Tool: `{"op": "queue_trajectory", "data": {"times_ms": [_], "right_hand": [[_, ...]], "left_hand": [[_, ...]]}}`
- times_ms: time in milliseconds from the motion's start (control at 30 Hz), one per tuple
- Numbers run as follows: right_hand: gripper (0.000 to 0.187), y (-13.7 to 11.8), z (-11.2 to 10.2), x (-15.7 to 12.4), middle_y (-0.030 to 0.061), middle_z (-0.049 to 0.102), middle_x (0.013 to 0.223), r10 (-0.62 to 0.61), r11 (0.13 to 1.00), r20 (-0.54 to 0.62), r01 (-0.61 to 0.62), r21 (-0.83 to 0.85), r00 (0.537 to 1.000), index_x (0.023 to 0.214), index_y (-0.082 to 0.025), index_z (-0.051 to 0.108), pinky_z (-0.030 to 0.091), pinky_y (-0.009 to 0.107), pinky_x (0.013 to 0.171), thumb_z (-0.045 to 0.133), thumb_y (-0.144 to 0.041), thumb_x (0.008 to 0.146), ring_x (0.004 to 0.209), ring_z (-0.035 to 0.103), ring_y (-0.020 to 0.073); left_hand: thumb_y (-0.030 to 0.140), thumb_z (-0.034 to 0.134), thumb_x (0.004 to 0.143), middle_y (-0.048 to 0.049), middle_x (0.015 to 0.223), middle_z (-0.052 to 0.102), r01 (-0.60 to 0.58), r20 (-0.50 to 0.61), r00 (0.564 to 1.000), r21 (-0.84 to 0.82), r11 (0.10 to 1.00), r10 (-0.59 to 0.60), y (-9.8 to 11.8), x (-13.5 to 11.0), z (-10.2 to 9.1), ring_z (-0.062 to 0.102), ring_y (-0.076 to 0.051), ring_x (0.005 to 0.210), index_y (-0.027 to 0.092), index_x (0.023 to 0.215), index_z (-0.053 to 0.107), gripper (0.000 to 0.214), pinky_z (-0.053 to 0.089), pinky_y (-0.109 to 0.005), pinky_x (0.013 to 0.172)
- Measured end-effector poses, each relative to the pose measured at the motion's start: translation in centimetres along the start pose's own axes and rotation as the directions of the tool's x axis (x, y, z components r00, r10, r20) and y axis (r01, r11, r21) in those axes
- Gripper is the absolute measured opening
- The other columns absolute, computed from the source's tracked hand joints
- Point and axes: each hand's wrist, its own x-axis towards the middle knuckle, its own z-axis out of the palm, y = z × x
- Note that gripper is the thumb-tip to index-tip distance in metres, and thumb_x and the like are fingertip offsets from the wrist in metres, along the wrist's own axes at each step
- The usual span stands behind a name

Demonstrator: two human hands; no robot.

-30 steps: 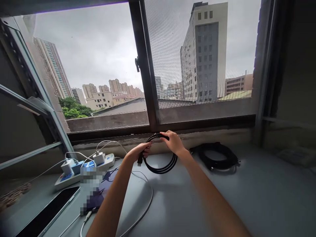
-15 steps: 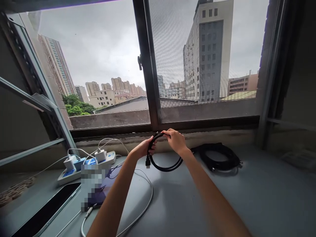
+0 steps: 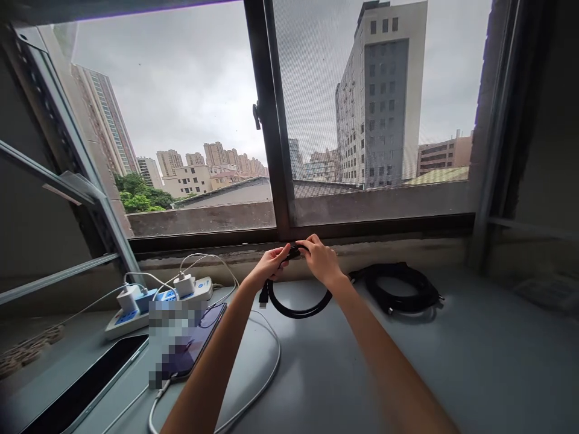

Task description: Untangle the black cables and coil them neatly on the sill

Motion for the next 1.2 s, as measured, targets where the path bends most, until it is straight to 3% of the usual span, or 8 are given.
{"op": "queue_trajectory", "data": {"times_ms": [267,467,633,733,867,967,1067,1200], "right_hand": [[0.027,0.6,1.4,0.5,0.0038,0.070,0.083,-0.016,0.978,0.123,-0.011,0.210,0.992,0.095,-0.018,0.067,0.040,0.025,0.062,0.045,-0.034,0.091,0.070,0.061,0.0159],[0.056,0.4,1.4,0.4,0.0034,0.067,0.068,-0.020,0.950,0.164,-0.033,0.310,0.986,0.078,-0.016,0.068,0.039,0.025,0.052,0.033,-0.058,0.091,0.057,0.058,0.0149],[0.042,0.0,1.4,0.1,0.0036,0.069,0.104,-0.092,0.940,0.131,0.043,0.338,0.987,0.112,-0.024,0.064,0.047,0.028,0.074,0.053,-0.054,0.085,0.092,0.064,0.0190],[0.044,-0.2,1.6,0.2,0.0057,0.065,0.119,-0.126,0.937,0.107,0.083,0.339,0.986,0.119,-0.024,0.062,0.046,0.030,0.086,0.062,-0.047,0.082,0.106,0.060,0.0205],[0.034,-0.1,1.7,0.0,0.0033,0.068,0.112,-0.105,0.945,0.107,0.066,0.319,0.989,0.109,-0.027,0.067,0.046,0.031,0.083,0.061,-0.047,0.083,0.100,0.062,0.0206],[0.027,0.3,1.9,-0.3,0.0005,0.070,0.101,-0.034,0.958,0.095,0.006,0.285,0.995,0.098,-0.028,0.068,0.046,0.031,0.078,0.056,-0.048,0.086,0.094,0.063,0.0206],[0.031,1.0,2.7,-0.2,0.0019,0.070,0.094,0.050,0.962,0.062,-0.065,0.263,0.997,0.095,-0.025,0.066,0.045,0.030,0.073,0.047,-0.048,0.090,0.087,0.064,0.0204],[0.032,2.3,3.7,0.2,0.0046,0.069,0.086,0.124,0.959,0.016,-0.124,0.254,0.992,0.096,-0.020,0.063,0.046,0.030,0.069,0.040,-0.042,0.092,0.077,0.063,0.0191]], "left_hand": [[0.063,0.062,0.077,0.0054,0.048,0.028,-0.014,-0.138,0.990,0.131,0.991,0.032,-0.3,0.3,-0.4,0.016,-0.004,0.037,0.015,0.061,0.047,0.053,0.008,-0.020,0.037],[0.064,0.063,0.075,0.0044,0.046,0.027,-0.005,-0.151,0.988,0.192,0.981,0.034,-0.3,0.6,-0.5,0.017,-0.005,0.038,0.016,0.055,0.041,0.056,0.009,-0.020,0.038],[0.068,0.063,0.074,0.0025,0.046,0.030,0.005,-0.170,0.985,0.216,0.976,0.033,-0.5,0.9,-0.7,0.020,-0.006,0.038,0.016,0.052,0.040,0.061,0.011,-0.021,0.038],[0.073,0.062,0.072,0.0024,0.045,0.030,0.006,-0.175,0.984,0.220,0.975,0.034,-0.9,1.0,-0.8,0.020,-0.005,0.037,0.016,0.049,0.036,0.066,0.011,-0.021,0.037],[0.076,0.054,0.076,0.0046,0.043,0.028,0.023,-0.134,0.991,0.207,0.978,0.005,-1.4,1.0,-0.8,0.022,-0.005,0.033,0.016,0.054,0.039,0.065,0.014,-0.020,0.035],[0.076,0.049,0.080,0.0032,0.044,0.035,0.067,-0.055,0.997,0.218,0.974,-0.056,-1.4,0.7,-1.0,0.041,-0.011,0.034,0.013,0.066,0.052,0.064,0.026,-0.019,0.035],[0.073,0.058,0.077,0.0022,0.046,0.040,0.120,0.051,0.989,0.248,0.961,-0.137,-1.2,0.3,-1.5,0.055,-0.019,0.042,0.009,0.081,0.060,0.063,0.036,-0.021,0.037],[0.058,0.072,0.075,0.0040,0.049,0.041,0.134,0.117,0.978,0.277,0.951,-0.172,-1.2,0.2,-2.1,0.053,-0.018,0.038,0.010,0.084,0.060,0.050,0.041,-0.024,0.038]]}}
